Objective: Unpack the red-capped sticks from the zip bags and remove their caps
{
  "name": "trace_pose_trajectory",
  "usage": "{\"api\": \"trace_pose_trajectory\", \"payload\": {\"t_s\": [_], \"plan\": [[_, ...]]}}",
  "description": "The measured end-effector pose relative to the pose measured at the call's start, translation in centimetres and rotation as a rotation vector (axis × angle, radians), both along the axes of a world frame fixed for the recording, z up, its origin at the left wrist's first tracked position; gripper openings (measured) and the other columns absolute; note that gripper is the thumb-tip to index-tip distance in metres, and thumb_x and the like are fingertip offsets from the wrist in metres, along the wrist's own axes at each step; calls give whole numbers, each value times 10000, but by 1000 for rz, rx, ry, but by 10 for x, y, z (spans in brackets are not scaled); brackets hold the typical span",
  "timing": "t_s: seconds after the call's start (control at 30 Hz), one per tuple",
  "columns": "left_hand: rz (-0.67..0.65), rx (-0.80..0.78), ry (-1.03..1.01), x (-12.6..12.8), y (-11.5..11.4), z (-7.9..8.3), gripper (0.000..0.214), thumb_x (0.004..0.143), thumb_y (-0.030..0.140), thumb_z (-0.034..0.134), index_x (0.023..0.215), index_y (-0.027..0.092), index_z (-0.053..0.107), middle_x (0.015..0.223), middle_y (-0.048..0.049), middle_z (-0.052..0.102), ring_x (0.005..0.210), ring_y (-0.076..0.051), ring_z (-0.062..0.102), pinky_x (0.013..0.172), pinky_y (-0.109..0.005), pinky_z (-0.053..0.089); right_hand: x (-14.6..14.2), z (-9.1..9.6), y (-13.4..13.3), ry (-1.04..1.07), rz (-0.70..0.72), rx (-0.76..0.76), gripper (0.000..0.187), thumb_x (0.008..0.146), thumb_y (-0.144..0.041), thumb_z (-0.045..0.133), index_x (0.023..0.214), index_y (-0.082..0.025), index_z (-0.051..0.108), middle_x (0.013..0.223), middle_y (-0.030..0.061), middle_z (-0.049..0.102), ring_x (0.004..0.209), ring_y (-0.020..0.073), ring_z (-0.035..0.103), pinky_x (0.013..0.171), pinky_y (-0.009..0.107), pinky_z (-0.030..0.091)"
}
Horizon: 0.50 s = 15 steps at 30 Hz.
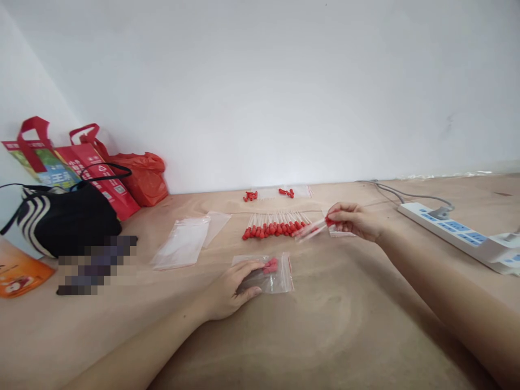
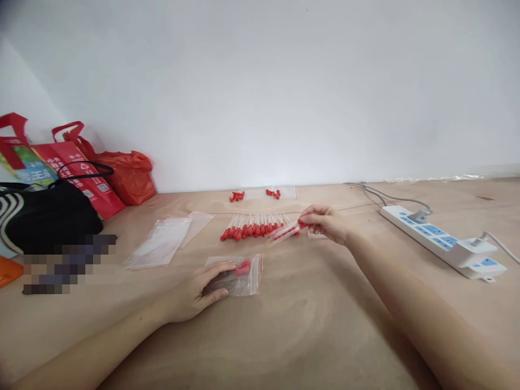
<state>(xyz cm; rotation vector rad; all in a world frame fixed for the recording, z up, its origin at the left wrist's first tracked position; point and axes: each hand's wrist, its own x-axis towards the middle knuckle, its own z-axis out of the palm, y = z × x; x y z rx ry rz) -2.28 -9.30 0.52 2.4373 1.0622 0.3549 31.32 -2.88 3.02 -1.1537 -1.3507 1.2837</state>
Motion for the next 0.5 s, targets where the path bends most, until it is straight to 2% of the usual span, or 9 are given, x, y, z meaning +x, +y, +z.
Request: {"api": "trace_pose_trajectory", "payload": {"t_s": [0.1, 0.17, 0.23, 0.37, 0.5], "plan": [[3, -2, 10, -1, 0, 0, 403, 836, 363, 435, 1220, 259, 368, 1282, -42, 433, 1154, -200, 411, 955, -377, 349, 11, -8, 10, -52, -289, 170, 211, 586, -321, 684, 677, -172, 565, 614, -2, 617, 453, 71, 519, 403, 184, 418], [-1, 3, 8, 0, 0, 0, 400, 834, 363, 438, 1213, 254, 377, 1276, -47, 440, 1152, -201, 414, 955, -379, 349, 7, -20, 15, -201, -447, 279, 221, 614, -357, 658, 714, -175, 580, 597, 3, 605, 494, 106, 552, 415, 206, 430], [0, 10, 5, 0, 1, -1, 398, 833, 365, 438, 1209, 248, 383, 1269, -51, 449, 1150, -204, 417, 957, -383, 347, -2, -33, 19, -360, -540, 395, 221, 667, -381, 601, 743, -174, 596, 585, 8, 592, 502, 120, 553, 427, 223, 434], [4, 11, 12, 0, 1, -1, 406, 835, 378, 430, 1217, 249, 380, 1273, -51, 445, 1159, -207, 409, 961, -388, 343, -21, -52, 26, -663, -527, 721, 167, 734, -313, 521, 765, -187, 626, 749, 46, 617, 617, 132, 572, 588, 266, 479], [1, -4, 21, -1, 1, -2, 411, 839, 385, 422, 1224, 248, 377, 1288, -47, 430, 1177, -202, 390, 977, -384, 330, -29, -57, 29, -807, -395, 844, 206, 774, -270, 475, 887, -193, 630, 851, 66, 611, 693, 145, 587, 648, 275, 487]]}}
